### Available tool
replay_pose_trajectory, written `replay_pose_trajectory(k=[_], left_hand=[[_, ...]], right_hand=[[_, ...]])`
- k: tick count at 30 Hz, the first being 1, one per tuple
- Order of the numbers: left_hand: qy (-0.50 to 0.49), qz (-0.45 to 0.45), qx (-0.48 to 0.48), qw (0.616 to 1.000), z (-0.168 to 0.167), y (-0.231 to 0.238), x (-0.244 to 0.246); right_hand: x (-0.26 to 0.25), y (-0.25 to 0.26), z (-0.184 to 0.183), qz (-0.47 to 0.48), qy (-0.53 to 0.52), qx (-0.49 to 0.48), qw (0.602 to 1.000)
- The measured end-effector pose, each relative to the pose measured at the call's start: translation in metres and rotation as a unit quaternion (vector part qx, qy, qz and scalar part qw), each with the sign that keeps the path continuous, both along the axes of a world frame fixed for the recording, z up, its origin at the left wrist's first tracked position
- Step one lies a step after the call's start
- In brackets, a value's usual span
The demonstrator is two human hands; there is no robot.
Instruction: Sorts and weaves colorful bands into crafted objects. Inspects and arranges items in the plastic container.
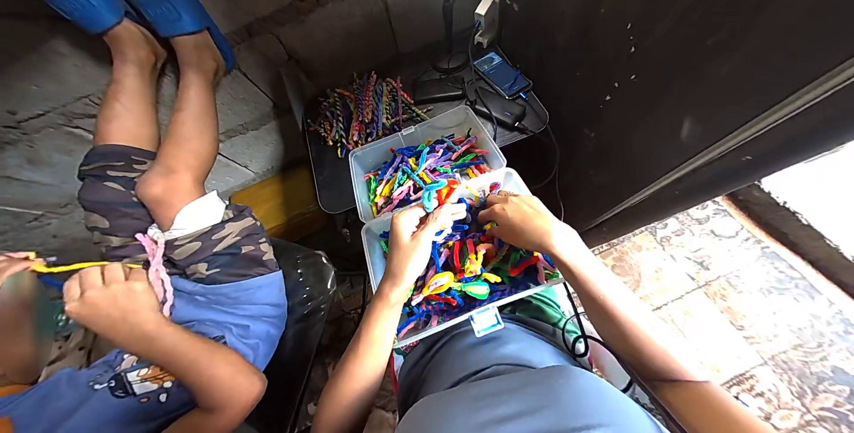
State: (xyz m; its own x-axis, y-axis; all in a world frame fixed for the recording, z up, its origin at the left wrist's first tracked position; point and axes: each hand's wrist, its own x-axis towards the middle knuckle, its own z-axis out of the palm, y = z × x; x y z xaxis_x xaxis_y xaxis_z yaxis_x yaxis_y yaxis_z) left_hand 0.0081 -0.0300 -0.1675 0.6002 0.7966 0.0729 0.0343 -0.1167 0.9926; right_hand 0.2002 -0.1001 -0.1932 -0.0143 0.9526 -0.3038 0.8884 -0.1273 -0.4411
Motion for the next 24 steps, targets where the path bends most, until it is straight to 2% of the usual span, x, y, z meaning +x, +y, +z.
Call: replay_pose_trajectory(k=[5,11,14,18,24], left_hand=[[-0.053,0.011,-0.057,0.997,0.002,0.002,-0.001],[-0.114,0.059,-0.140,0.982,0.009,0.005,0.001],[-0.117,0.052,-0.143,0.981,0.010,0.004,0.001],[-0.116,0.023,-0.129,0.985,0.011,0.001,0.002],[-0.083,-0.002,-0.068,0.994,0.005,-0.003,0.002]], right_hand=[[0.008,0.001,0.001,0.004,0.118,0.052,0.992],[0.008,-0.007,0.014,-0.041,0.279,0.168,0.945],[0.004,-0.012,0.023,-0.044,0.353,0.206,0.912],[-0.008,-0.018,0.031,-0.080,0.365,0.277,0.885],[-0.026,-0.021,0.038,-0.073,0.366,0.334,0.865]])
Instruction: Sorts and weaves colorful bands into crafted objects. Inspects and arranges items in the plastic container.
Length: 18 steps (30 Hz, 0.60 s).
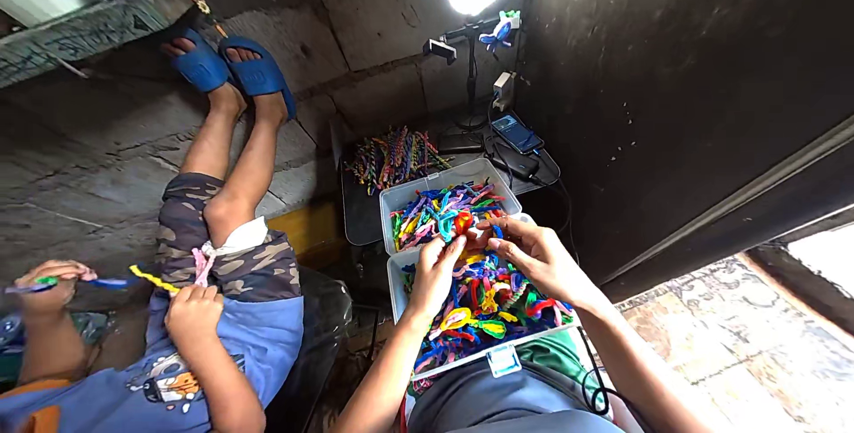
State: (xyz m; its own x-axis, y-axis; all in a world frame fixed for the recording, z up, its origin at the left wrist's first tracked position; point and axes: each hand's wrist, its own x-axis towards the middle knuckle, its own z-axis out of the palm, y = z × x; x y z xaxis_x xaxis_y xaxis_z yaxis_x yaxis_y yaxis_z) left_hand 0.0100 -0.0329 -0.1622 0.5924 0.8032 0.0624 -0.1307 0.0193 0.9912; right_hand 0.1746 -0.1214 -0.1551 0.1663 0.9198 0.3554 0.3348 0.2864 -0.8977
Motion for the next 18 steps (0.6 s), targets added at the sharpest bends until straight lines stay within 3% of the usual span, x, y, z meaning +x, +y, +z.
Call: replay_pose_trajectory(k=[8,18], left_hand=[[0.024,-0.049,-0.020,0.998,0.004,-0.004,-0.001],[0.012,-0.053,-0.026,0.998,0.004,-0.005,-0.001]], right_hand=[[-0.010,0.007,-0.012,-0.100,-0.095,0.059,0.989],[-0.013,0.010,-0.018,-0.136,-0.066,0.108,0.983]])
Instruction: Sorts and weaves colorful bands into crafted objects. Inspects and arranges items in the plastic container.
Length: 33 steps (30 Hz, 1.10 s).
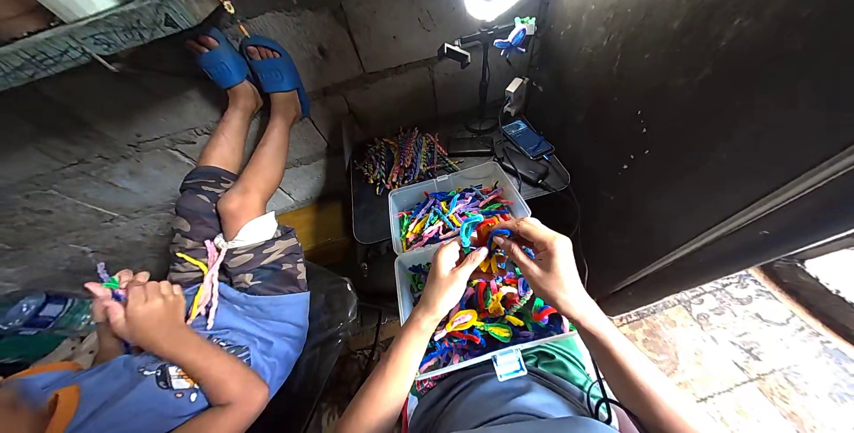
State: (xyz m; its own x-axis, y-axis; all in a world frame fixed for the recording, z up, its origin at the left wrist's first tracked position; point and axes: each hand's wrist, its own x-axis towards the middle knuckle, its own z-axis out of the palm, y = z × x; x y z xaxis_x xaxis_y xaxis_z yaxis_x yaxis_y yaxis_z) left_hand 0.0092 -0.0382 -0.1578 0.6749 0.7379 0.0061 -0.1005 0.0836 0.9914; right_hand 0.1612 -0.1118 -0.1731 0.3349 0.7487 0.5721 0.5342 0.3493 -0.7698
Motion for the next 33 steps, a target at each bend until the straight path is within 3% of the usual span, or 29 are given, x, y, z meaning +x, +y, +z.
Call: replay_pose_trajectory(k=[8,16,33], left_hand=[[-0.019,-0.013,-0.026,0.999,0.002,0.000,-0.001],[-0.029,0.012,0.023,0.999,-0.004,-0.004,0.003],[-0.005,-0.008,0.079,0.997,-0.013,-0.002,0.004]], right_hand=[[-0.008,-0.001,-0.001,-0.020,0.021,0.016,0.999],[-0.009,0.000,-0.001,-0.047,0.086,-0.009,0.995],[-0.006,0.000,-0.002,-0.017,0.029,-0.051,0.998]])
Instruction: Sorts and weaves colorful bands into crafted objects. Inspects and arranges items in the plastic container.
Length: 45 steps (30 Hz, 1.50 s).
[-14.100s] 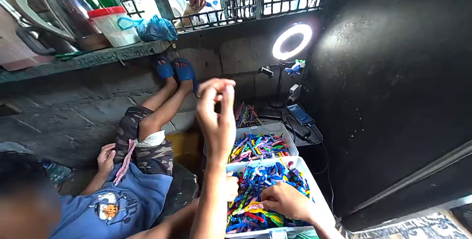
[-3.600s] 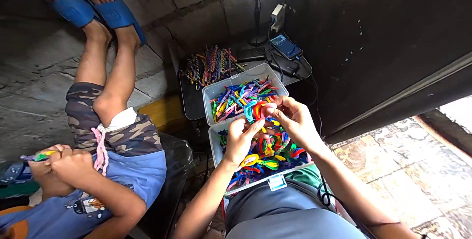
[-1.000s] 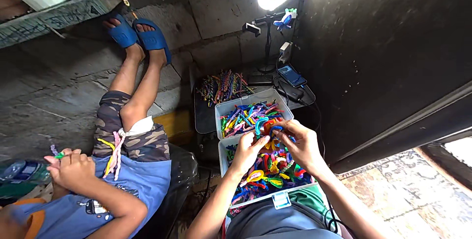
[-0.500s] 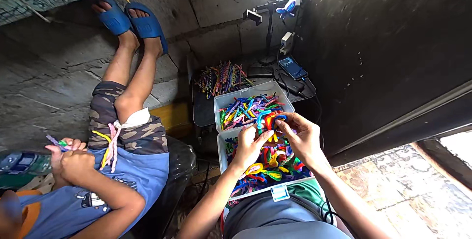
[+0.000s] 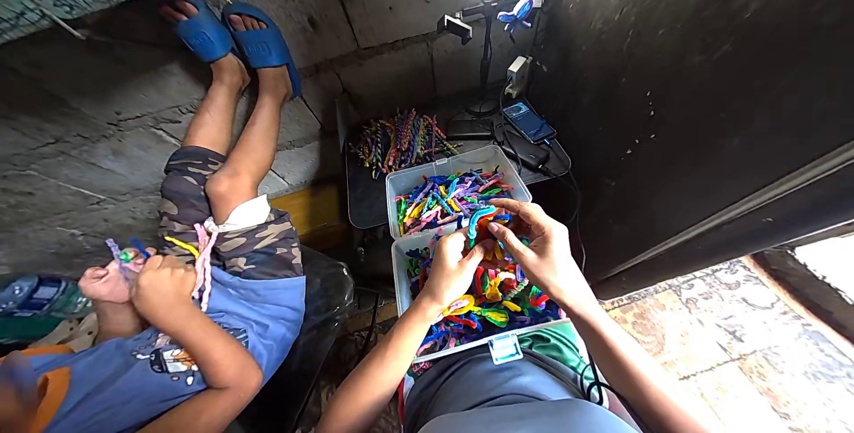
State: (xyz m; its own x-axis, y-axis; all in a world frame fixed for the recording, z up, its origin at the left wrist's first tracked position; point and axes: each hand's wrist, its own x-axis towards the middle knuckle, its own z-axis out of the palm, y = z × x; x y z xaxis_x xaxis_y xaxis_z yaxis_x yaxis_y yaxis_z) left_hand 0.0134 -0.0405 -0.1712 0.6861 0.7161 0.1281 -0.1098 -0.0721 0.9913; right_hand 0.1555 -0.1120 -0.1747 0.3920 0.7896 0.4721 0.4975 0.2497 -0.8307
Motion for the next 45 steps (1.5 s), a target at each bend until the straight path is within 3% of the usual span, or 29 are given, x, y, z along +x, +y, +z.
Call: replay_pose_trajectory(k=[13,21,30,40,45], left_hand=[[0.029,-0.076,-0.007,0.997,0.004,-0.004,-0.001],[0.071,0.055,0.173,0.981,-0.004,-0.004,-0.001],[0.046,0.116,0.212,0.969,-0.009,-0.001,0.001],[0.050,-0.002,0.074,0.996,-0.003,0.005,-0.002],[0.044,-0.023,0.061,0.997,-0.001,0.005,-0.001]], right_hand=[[0.008,0.002,-0.005,0.006,0.019,0.043,0.999],[0.010,0.001,-0.006,-0.031,0.000,0.045,0.999],[0.011,0.001,-0.005,-0.046,-0.015,0.038,0.998],[0.007,0.002,-0.007,-0.033,0.025,0.036,0.998],[0.006,0.001,-0.005,-0.040,0.047,0.035,0.997]])
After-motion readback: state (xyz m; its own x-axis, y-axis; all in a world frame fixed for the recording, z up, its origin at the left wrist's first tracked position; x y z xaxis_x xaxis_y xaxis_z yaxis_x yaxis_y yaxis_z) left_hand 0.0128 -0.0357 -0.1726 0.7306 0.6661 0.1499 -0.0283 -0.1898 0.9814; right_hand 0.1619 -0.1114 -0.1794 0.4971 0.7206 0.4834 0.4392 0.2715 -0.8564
